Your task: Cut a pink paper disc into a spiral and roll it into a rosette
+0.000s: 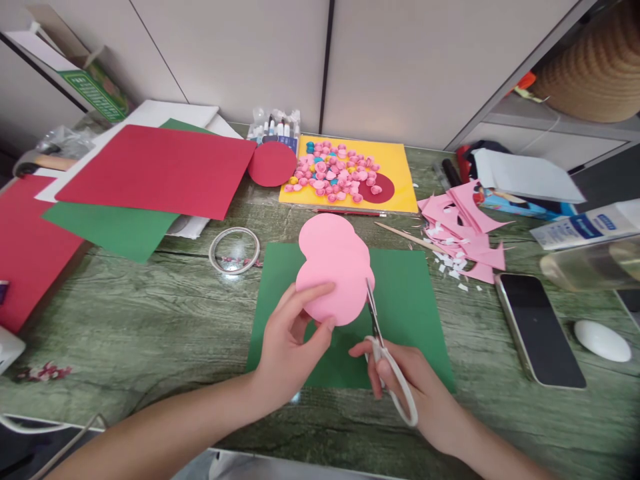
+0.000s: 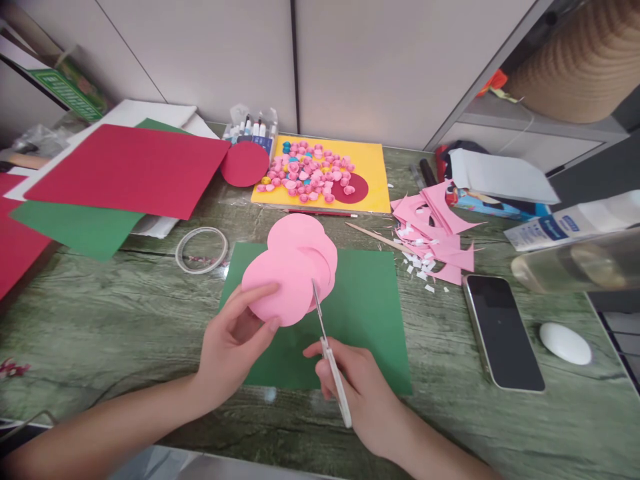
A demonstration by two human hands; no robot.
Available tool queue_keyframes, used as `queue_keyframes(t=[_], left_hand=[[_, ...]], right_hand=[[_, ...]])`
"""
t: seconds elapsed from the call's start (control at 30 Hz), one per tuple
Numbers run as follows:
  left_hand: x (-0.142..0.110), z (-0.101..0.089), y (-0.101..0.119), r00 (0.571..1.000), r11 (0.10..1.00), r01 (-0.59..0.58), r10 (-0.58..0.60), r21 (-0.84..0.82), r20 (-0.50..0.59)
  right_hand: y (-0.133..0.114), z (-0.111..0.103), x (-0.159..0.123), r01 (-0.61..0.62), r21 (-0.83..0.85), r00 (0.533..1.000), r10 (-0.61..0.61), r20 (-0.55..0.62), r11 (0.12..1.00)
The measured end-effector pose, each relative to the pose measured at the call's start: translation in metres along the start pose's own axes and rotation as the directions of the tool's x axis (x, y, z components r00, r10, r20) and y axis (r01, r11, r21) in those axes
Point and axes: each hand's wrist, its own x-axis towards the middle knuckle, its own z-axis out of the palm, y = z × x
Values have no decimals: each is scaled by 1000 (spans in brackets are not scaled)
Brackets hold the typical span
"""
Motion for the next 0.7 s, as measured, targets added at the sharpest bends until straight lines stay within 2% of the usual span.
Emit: queue_keyframes(t=[0.2, 0.7], left_hand=[[0, 0, 1, 998, 1000, 9, -9, 4, 55], [1, -2, 1, 999, 1000, -5, 5, -1, 32]], right_hand=[[1, 0, 0, 45, 19, 999, -44, -9, 999], [2, -2, 0, 38, -26, 999, -38, -10, 999]])
